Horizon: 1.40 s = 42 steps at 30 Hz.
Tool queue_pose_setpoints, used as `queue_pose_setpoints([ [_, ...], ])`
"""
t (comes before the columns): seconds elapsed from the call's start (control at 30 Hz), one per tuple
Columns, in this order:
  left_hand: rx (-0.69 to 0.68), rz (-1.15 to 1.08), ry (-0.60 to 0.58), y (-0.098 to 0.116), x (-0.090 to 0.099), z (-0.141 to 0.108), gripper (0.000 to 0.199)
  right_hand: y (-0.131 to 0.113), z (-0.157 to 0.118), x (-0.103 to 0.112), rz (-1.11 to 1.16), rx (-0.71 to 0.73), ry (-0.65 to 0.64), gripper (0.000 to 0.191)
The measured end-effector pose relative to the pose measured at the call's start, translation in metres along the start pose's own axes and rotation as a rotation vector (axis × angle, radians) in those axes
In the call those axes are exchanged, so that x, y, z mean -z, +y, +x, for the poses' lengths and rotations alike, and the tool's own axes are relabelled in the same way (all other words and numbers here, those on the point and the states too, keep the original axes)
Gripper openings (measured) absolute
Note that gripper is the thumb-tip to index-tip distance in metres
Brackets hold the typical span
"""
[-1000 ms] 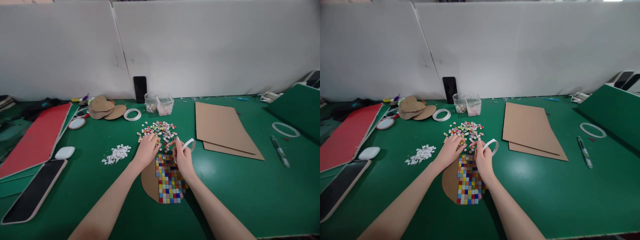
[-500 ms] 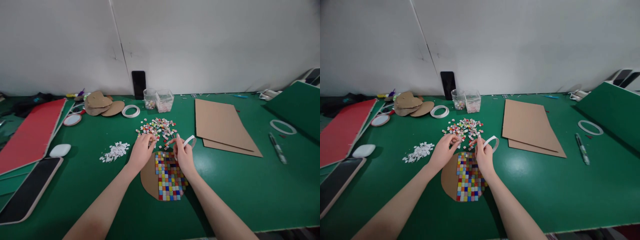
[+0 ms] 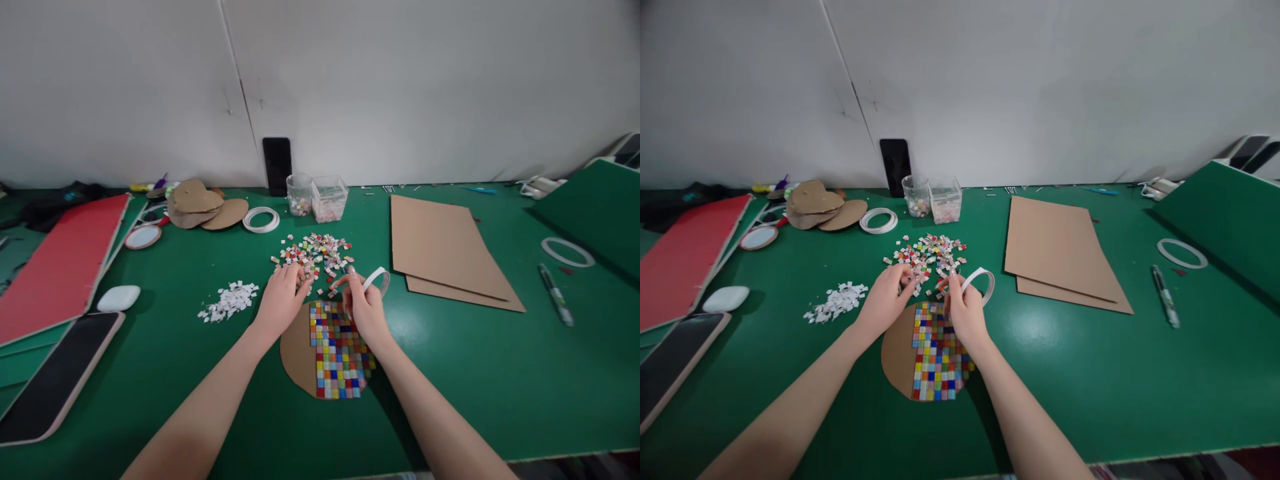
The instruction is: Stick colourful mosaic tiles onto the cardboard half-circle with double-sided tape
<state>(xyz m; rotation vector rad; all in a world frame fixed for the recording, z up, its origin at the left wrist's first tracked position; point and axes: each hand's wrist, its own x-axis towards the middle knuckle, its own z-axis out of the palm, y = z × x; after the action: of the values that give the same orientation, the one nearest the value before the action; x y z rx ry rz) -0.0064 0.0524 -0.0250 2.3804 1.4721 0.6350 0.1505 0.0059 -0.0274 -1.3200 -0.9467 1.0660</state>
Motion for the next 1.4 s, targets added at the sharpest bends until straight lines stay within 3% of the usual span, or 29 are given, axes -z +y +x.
queue_pose_setpoints([
  [0.13, 0.006, -0.038, 0.030, 0.001, 0.004, 0.000, 0.015, 0.003, -0.001, 0.002, -0.123, 0.001, -0.074, 0.045],
  [0.5, 0.013, -0.079, 0.069, 0.000, 0.007, 0.000, 0.016, 0.004, 0.000, 0.005, -0.170, 0.056, -0.015, 0.048],
  [0.83, -0.199, -0.139, -0.205, 0.013, 0.013, -0.003, 0.020, -0.009, 0.004, 0.009, -0.071, 0.113, 0.169, 0.047],
  [0.97, -0.206, -0.134, -0.243, 0.009, 0.010, -0.004, 0.021, -0.012, 0.009, 0.014, 0.007, 0.099, 0.205, 0.049],
  [1.17, -0.196, -0.115, -0.248, 0.007, 0.008, -0.002, 0.019, -0.006, 0.018, 0.021, 0.004, 0.069, 0.190, 0.049],
  [1.4, -0.183, -0.070, -0.220, 0.004, 0.006, 0.001, 0.019, 0.005, 0.026, 0.029, -0.203, 0.041, 0.030, 0.033],
])
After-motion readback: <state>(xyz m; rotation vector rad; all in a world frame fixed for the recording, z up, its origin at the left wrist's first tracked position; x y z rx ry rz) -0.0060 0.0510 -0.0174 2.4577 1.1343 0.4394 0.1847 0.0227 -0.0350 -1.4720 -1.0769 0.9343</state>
